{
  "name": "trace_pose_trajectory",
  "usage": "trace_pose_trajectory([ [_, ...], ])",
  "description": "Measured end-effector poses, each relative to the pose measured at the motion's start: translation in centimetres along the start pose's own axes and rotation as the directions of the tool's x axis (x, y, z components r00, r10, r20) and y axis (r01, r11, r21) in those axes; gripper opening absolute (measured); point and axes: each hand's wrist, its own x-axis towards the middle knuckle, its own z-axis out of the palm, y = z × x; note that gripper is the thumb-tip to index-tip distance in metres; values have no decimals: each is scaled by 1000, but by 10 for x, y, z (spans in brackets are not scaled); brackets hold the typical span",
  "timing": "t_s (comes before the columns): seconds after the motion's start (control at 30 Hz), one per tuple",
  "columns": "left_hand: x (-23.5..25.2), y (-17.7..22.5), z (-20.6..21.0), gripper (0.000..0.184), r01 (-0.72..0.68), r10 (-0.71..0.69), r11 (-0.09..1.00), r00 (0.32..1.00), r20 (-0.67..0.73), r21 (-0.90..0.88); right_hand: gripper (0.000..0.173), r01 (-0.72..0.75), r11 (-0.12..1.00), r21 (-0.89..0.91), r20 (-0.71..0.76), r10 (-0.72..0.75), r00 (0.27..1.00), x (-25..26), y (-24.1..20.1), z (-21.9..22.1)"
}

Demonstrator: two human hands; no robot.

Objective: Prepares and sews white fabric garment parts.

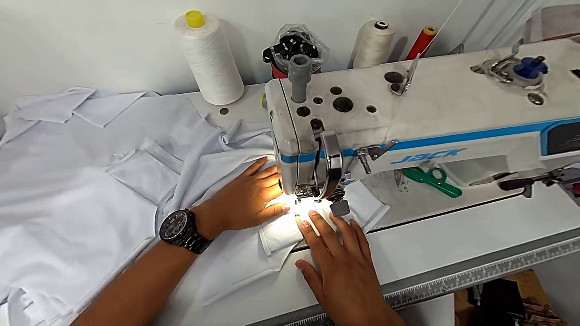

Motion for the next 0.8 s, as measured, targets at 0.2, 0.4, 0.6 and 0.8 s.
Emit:
trace_pose_trajectory([
  [0.2, -16, 26, 6, 71, 201, -205, 976, 978, 45, 89, 58, 207, 974, 93, 95, -216, 972, 11, 41, -14],
  [0.4, -39, 74, 24, 74, 433, -433, 889, 901, -37, 146, 49, 458, 866, 201, 111, -484, 868, 35, 91, -29],
  [0.6, -43, 68, 6, 54, 366, -379, 923, 919, -109, -122, 29, 360, 912, 197, -124, -341, 932, 23, 35, -24],
  [0.8, -67, 44, -12, 21, 98, -137, 967, 978, -157, -233, 29, 265, 933, 243, -136, -237, 962, 6, -28, 0],
])
